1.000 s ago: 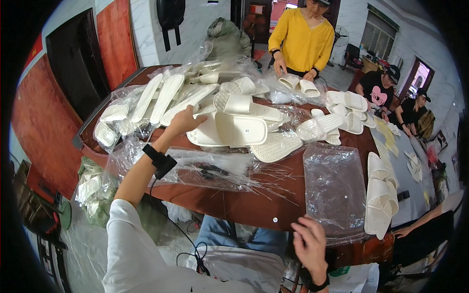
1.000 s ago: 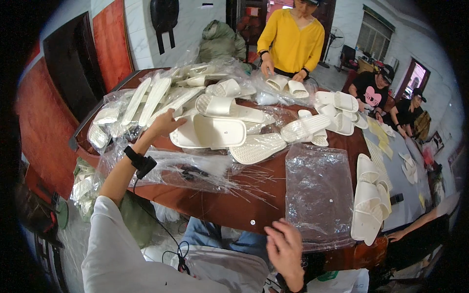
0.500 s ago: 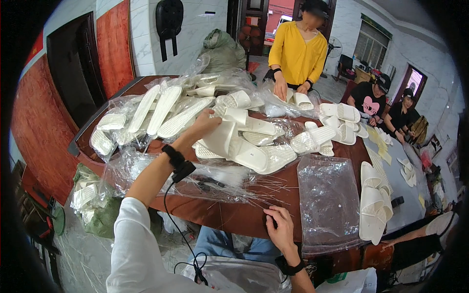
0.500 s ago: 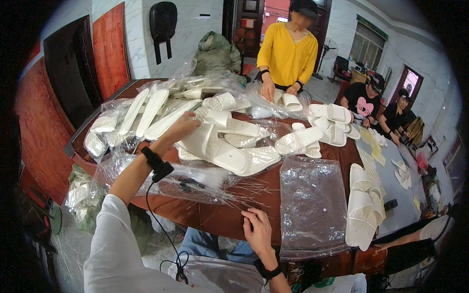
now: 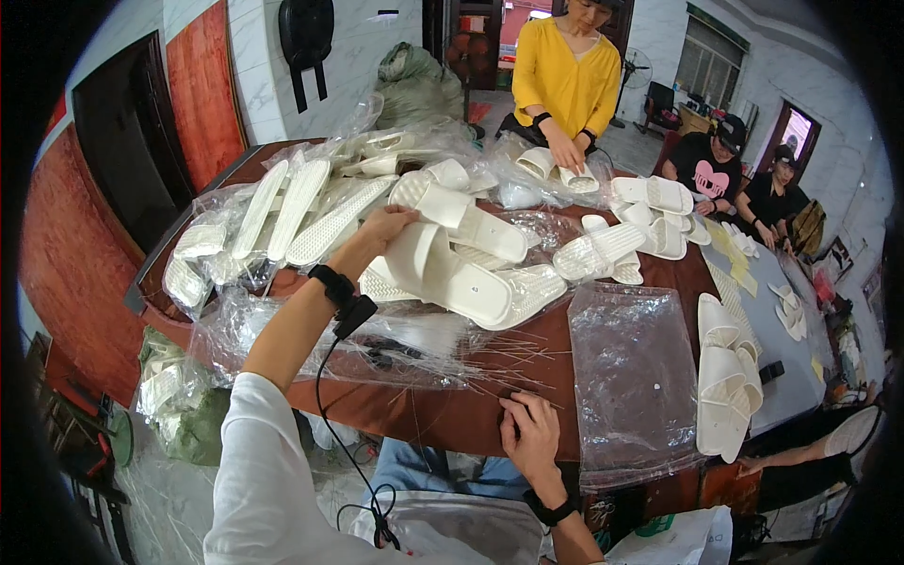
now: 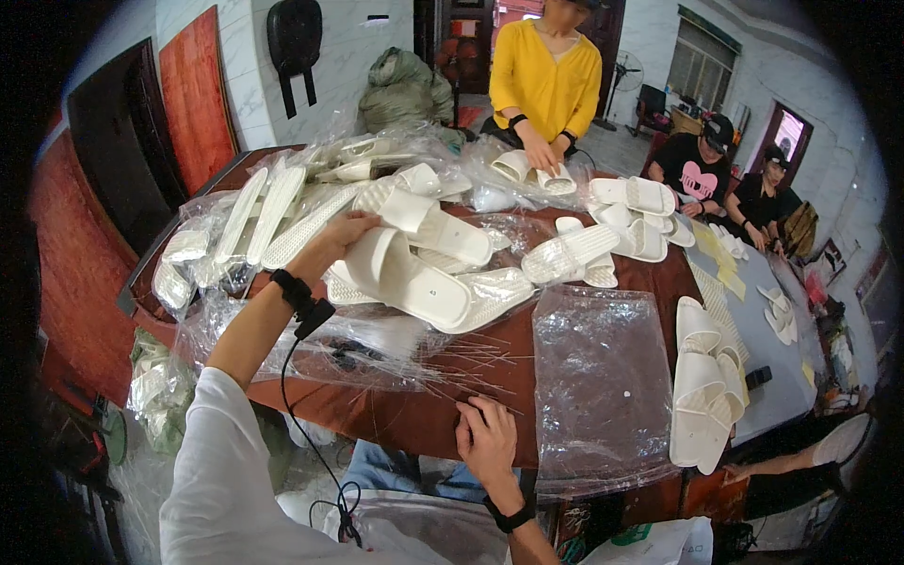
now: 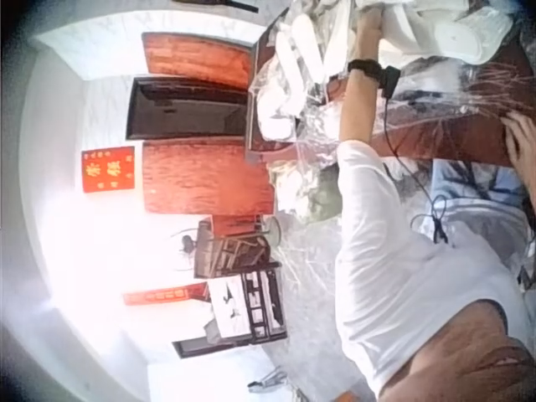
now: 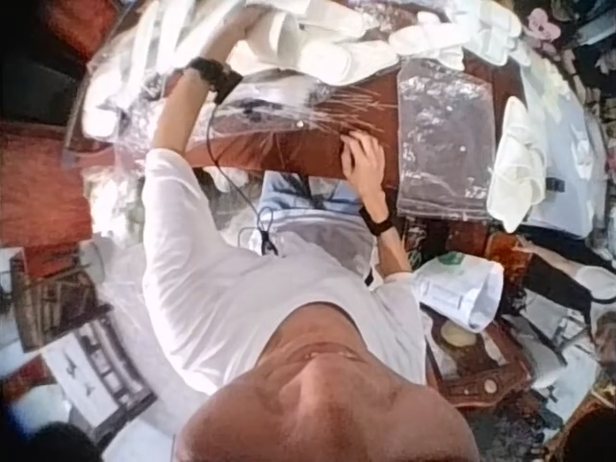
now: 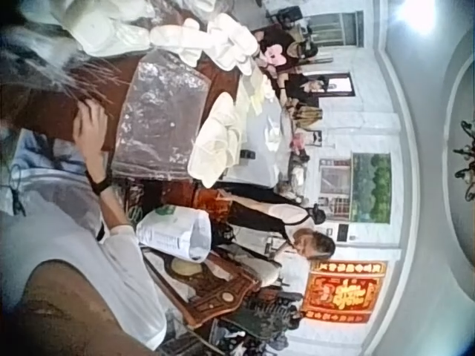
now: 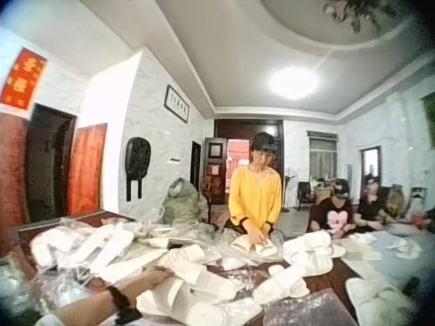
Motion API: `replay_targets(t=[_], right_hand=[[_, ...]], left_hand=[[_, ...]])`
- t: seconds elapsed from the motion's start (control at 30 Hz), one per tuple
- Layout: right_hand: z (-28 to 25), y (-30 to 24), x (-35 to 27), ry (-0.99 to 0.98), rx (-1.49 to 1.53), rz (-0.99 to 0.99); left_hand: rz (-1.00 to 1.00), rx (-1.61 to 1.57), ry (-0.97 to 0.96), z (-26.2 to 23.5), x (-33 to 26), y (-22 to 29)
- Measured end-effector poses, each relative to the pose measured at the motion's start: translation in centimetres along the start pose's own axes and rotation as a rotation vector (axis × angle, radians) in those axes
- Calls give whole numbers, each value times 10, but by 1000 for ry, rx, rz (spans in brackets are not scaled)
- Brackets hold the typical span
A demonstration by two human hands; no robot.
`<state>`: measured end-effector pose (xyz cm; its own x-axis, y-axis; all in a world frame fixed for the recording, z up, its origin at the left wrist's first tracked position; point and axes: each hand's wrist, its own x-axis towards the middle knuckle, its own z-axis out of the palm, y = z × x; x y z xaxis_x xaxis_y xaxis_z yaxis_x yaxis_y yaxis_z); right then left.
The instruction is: Inspecting white slippers and packing them into clear plastic bags.
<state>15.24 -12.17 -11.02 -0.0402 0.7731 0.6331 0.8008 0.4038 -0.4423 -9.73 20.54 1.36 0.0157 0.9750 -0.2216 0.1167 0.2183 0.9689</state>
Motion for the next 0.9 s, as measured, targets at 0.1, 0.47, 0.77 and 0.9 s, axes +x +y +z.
replay_targets(t=[0.1, 0.47, 0.77, 0.9], right_hand=[[2, -2, 0, 17, -5, -15], [0, 1, -20, 136, 111, -47], [-46, -7, -95, 165, 194, -76], [-75, -23, -100, 169, 204, 77]], left_hand=[[136, -10, -15, -14, -22, 11], [306, 325, -600, -29, -156, 10], [48, 253, -963, 20, -140, -73], [374, 440, -904, 47, -144, -107]])
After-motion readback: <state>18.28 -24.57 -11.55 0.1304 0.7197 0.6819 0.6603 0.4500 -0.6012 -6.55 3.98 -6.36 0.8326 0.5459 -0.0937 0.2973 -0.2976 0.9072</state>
